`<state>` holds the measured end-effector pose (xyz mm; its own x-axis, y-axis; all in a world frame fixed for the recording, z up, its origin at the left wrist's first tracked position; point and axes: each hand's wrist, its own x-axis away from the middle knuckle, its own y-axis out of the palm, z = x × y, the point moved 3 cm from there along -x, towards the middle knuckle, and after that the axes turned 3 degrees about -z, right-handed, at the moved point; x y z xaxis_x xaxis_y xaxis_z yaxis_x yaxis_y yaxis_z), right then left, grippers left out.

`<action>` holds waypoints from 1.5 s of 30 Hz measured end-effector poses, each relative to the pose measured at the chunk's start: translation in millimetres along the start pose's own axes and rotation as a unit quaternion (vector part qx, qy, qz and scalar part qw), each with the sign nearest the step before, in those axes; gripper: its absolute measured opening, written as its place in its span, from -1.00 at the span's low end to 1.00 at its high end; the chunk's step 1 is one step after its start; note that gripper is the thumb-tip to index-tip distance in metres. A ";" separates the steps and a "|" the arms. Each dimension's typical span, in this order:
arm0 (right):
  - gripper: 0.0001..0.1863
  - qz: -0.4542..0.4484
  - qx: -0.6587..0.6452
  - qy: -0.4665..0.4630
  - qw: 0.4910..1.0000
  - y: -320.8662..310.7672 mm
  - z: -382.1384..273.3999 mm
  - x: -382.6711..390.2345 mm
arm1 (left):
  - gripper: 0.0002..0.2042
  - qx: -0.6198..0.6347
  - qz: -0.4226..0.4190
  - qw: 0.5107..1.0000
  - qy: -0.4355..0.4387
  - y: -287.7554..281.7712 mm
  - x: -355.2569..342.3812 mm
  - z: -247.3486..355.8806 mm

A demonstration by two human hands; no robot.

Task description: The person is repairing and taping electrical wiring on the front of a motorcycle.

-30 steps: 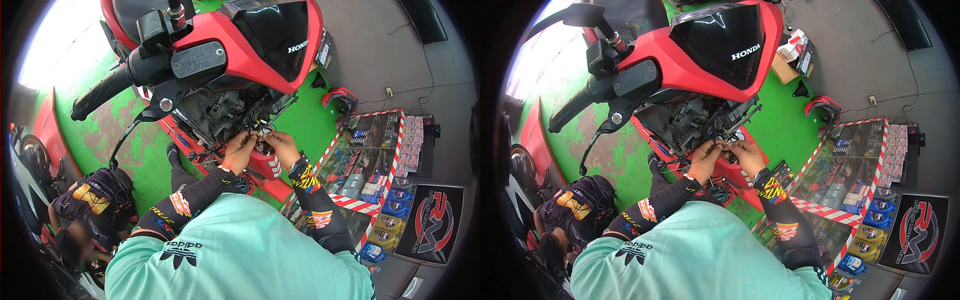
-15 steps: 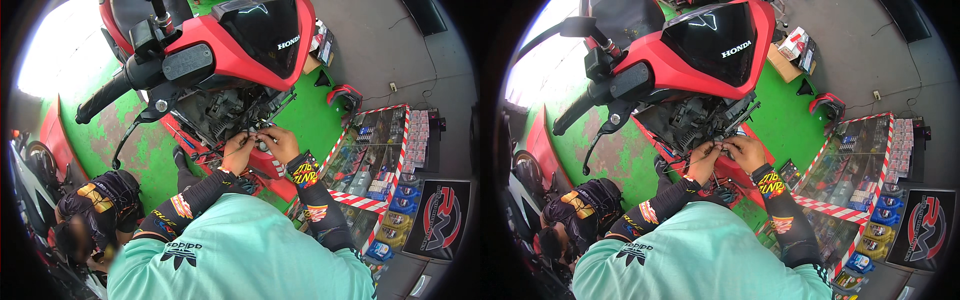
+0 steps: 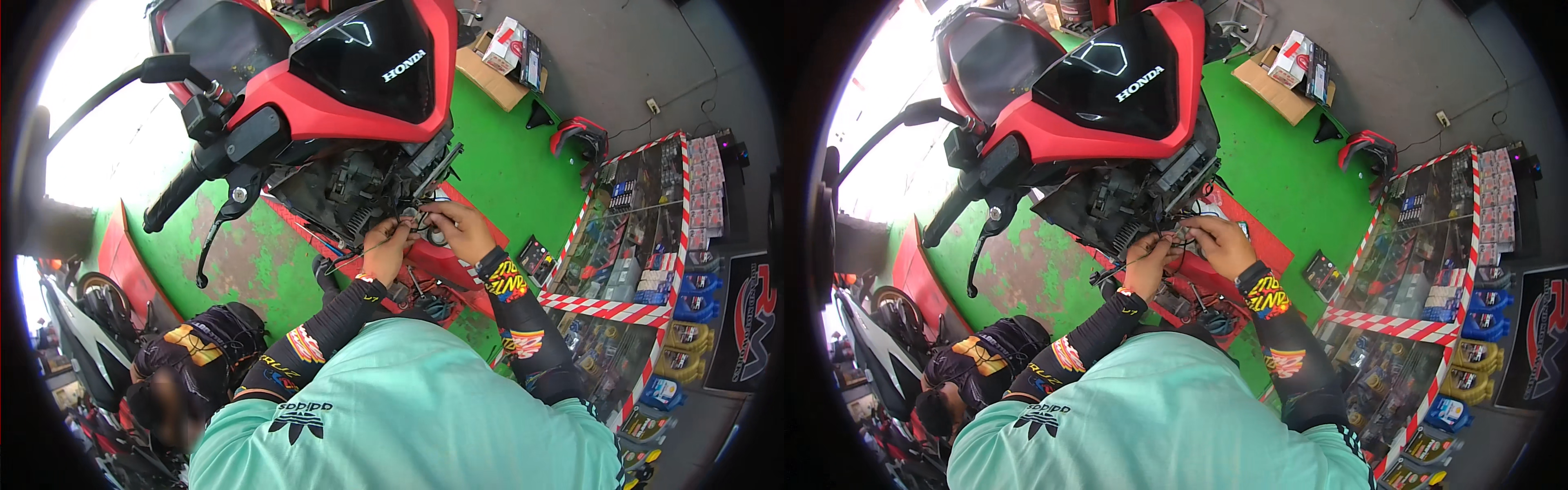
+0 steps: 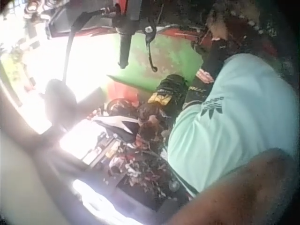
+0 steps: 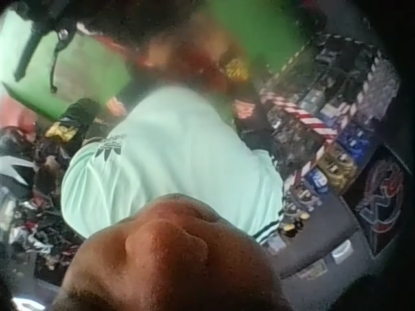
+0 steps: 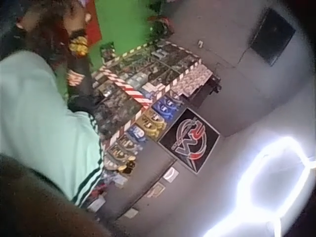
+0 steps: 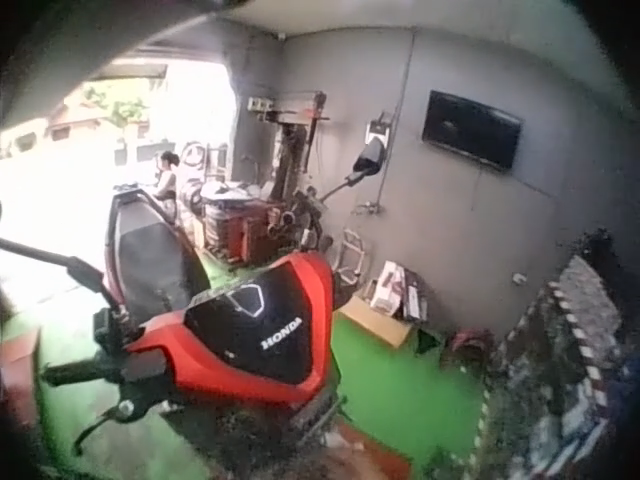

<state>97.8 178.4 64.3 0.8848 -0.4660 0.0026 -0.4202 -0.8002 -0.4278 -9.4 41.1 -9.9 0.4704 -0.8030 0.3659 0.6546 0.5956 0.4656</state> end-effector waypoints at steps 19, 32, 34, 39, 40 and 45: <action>-0.85 0.047 -0.315 0.185 0.930 36.4 28.0 11.3 | -0.76 0.005 0.010 1.000 0.003 -1.8 0.4 1.2; -0.61 0.046 -0.035 0.162 0.985 33.5 32.6 -1.6 | -0.77 -0.004 0.003 0.999 0.042 0.7 -1.0 -0.9; -0.60 0.035 -0.009 0.165 0.986 30.0 22.1 -3.4 | -0.77 -0.003 0.001 0.999 0.046 -4.2 -2.2 -3.5; -0.58 0.029 0.027 0.174 0.984 23.7 32.8 -4.2 | -0.78 0.014 0.002 0.999 0.029 1.7 1.6 1.2; -0.58 0.043 0.013 0.170 0.984 23.8 36.8 -3.8 | -0.78 0.014 0.001 0.999 0.029 1.8 1.0 1.0; -0.60 0.095 0.072 0.157 0.980 19.5 7.9 0.0 | -0.79 0.021 0.019 1.000 0.001 -0.3 -0.8 0.1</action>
<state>91.3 165.7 48.9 0.6777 -0.7133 0.1786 -0.5187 -0.6360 -0.5714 -10.0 41.6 -10.2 0.4957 -0.7803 0.3815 0.6117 0.6254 0.4844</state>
